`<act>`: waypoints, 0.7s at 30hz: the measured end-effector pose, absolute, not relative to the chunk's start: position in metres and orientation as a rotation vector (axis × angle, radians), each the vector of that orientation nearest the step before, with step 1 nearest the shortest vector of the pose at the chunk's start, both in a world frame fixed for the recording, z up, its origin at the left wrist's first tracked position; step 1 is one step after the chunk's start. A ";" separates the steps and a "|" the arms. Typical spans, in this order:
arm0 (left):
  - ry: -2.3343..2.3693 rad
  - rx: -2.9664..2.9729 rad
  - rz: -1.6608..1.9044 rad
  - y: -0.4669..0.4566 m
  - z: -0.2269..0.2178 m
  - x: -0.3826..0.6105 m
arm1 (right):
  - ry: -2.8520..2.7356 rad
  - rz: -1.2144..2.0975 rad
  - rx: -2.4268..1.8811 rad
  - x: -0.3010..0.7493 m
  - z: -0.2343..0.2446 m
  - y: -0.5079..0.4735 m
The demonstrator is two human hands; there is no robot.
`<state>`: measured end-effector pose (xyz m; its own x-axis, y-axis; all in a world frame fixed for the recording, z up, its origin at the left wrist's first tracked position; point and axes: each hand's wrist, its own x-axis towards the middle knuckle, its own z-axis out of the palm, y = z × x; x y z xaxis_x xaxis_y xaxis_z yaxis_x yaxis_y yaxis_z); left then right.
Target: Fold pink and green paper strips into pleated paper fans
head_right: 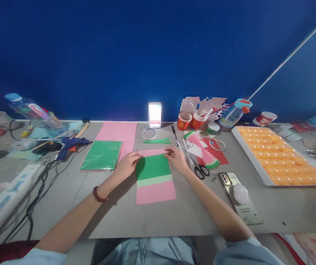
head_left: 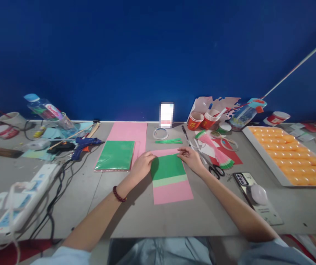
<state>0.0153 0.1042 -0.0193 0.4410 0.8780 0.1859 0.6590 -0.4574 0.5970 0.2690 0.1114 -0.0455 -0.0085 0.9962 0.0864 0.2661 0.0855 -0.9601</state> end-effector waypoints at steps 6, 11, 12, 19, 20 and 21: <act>1.307 2.276 0.676 0.104 -0.020 0.016 | -1.376 1.072 -1.346 0.269 -0.043 0.111; 1.290 2.272 0.693 0.103 -0.019 0.016 | -1.339 1.108 -1.333 0.268 -0.042 0.112; 1.290 2.271 0.695 0.103 -0.019 0.016 | -1.334 1.109 -1.333 0.268 -0.042 0.112; 1.267 2.164 0.824 0.104 -0.018 0.015 | -1.298 1.131 -1.318 0.269 -0.044 0.113; 1.260 2.123 0.858 0.104 -0.018 0.015 | -1.283 1.145 -1.316 0.270 -0.044 0.113; 1.251 2.078 0.891 0.105 -0.018 0.014 | -1.265 1.162 -1.314 0.270 -0.044 0.113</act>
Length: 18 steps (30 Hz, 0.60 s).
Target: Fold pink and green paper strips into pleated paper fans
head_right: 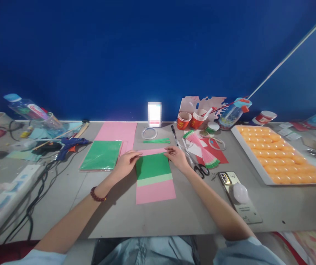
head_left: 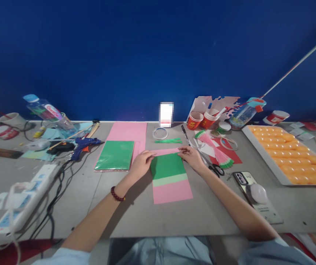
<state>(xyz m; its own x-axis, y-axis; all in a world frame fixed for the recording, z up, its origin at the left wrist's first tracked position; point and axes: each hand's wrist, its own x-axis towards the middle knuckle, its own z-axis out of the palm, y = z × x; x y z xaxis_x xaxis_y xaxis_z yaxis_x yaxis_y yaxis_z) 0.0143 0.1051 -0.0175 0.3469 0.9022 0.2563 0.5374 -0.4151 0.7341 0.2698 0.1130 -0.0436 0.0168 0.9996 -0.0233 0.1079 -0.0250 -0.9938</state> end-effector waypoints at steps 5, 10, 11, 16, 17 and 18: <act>1.190 1.828 0.962 0.106 -0.015 0.015 | -1.188 1.216 -1.302 0.272 -0.039 0.111; 1.125 1.557 1.023 0.104 -0.011 0.014 | -1.161 1.219 -1.266 0.277 -0.034 0.110; 1.120 1.507 1.027 0.104 -0.011 0.014 | -1.160 1.219 -1.264 0.279 -0.034 0.111; 1.127 1.320 1.024 0.100 -0.010 0.014 | -1.146 1.221 -1.249 0.281 -0.031 0.110; 1.128 1.298 1.042 0.098 -0.010 0.015 | -1.143 1.224 -1.243 0.281 -0.030 0.110; 1.129 1.280 1.065 0.097 -0.010 0.015 | -1.142 1.227 -1.239 0.281 -0.029 0.109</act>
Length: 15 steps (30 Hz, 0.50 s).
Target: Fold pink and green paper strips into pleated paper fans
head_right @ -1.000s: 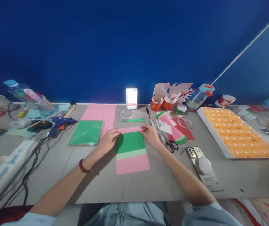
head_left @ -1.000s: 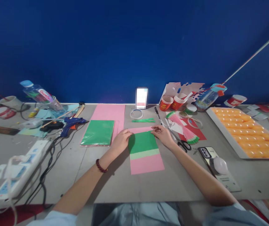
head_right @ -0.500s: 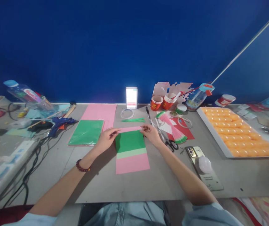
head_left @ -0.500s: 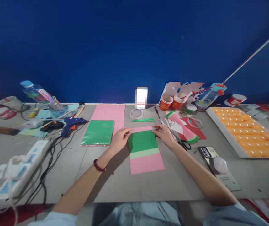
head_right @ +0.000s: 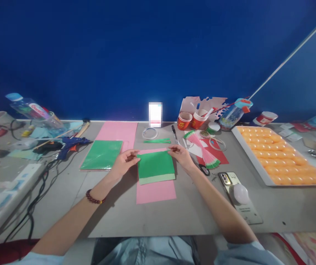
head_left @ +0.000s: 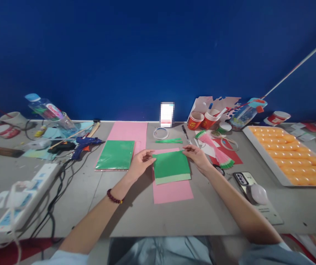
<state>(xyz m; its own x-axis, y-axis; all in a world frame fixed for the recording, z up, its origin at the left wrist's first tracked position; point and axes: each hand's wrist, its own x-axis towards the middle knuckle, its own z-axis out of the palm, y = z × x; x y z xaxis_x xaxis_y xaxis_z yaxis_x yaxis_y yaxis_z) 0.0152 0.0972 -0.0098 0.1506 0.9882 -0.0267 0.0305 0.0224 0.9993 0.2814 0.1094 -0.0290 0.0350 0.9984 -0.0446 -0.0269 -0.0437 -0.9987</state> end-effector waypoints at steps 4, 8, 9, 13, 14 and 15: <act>1.119 1.203 1.162 0.093 -0.007 0.018 | -1.148 1.241 -1.212 0.281 -0.025 0.107; 1.110 1.110 1.230 0.090 -0.003 0.020 | -1.129 1.268 -1.178 0.280 -0.020 0.105; 1.110 1.083 1.238 0.089 -0.002 0.021 | -1.125 1.273 -1.172 0.279 -0.019 0.104; 1.112 0.958 1.297 0.088 -0.001 0.022 | -1.126 1.269 -1.174 0.278 -0.017 0.104; 1.118 0.939 1.312 0.088 -0.001 0.022 | -1.130 1.262 -1.180 0.278 -0.017 0.103; 1.127 0.926 1.318 0.088 -0.002 0.022 | -1.135 1.258 -1.185 0.278 -0.017 0.103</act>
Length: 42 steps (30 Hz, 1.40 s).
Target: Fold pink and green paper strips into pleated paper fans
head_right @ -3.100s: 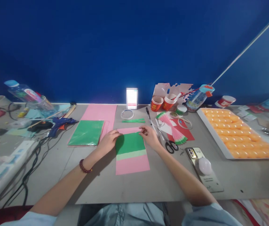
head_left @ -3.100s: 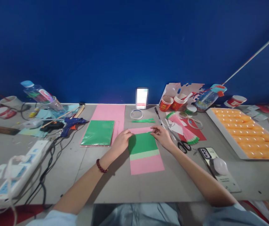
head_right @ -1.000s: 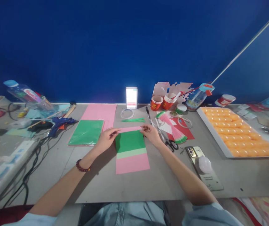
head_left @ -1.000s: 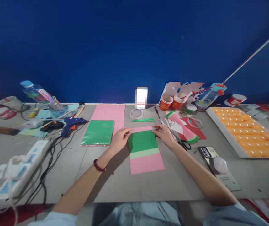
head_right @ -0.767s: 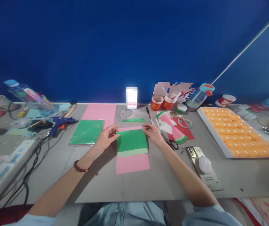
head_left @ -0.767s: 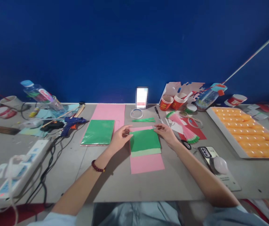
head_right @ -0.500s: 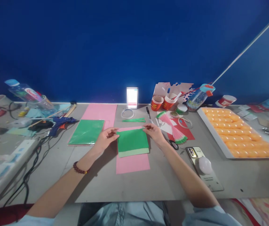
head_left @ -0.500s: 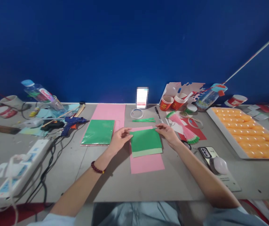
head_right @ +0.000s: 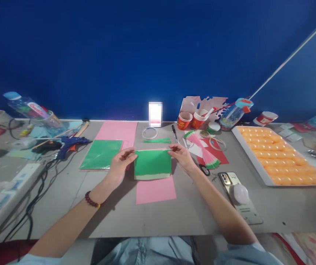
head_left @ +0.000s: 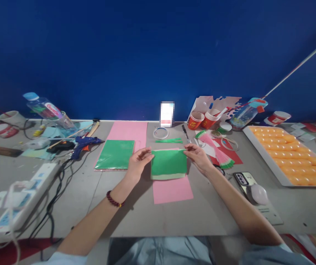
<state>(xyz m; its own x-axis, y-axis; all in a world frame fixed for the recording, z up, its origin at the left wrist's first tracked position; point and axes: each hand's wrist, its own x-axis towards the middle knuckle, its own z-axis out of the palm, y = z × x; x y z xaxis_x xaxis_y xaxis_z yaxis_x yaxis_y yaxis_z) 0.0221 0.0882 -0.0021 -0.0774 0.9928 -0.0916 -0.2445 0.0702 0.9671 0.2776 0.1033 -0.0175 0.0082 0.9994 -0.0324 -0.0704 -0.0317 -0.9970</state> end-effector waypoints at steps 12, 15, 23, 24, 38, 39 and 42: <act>1.213 0.853 1.320 0.091 -0.007 0.022 | -1.115 1.275 -1.148 0.276 -0.015 0.102; 1.225 0.859 1.311 0.090 -0.006 0.022 | -1.128 1.270 -1.156 0.276 -0.015 0.102; 1.238 0.833 1.318 0.092 -0.006 0.023 | -1.092 1.289 -1.137 0.276 -0.016 0.101; 1.237 0.831 1.320 0.092 -0.006 0.023 | -1.082 1.297 -1.130 0.276 -0.017 0.101; 1.218 0.817 1.364 0.093 -0.011 0.021 | -1.035 1.585 -1.189 0.277 -0.013 0.098; 1.218 0.819 1.363 0.093 -0.011 0.021 | -1.051 1.570 -1.202 0.277 -0.013 0.098; 1.226 0.830 1.368 0.093 -0.010 0.022 | -1.075 1.512 -1.239 0.278 -0.012 0.098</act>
<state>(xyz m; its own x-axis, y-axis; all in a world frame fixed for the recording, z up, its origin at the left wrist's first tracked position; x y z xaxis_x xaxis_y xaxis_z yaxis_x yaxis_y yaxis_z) 0.0217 0.0927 -0.0098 -0.1881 0.9707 -0.1498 -0.2543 0.0992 0.9620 0.2779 0.0982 -0.0123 -0.1159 0.9670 -0.2268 -0.1033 -0.2388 -0.9656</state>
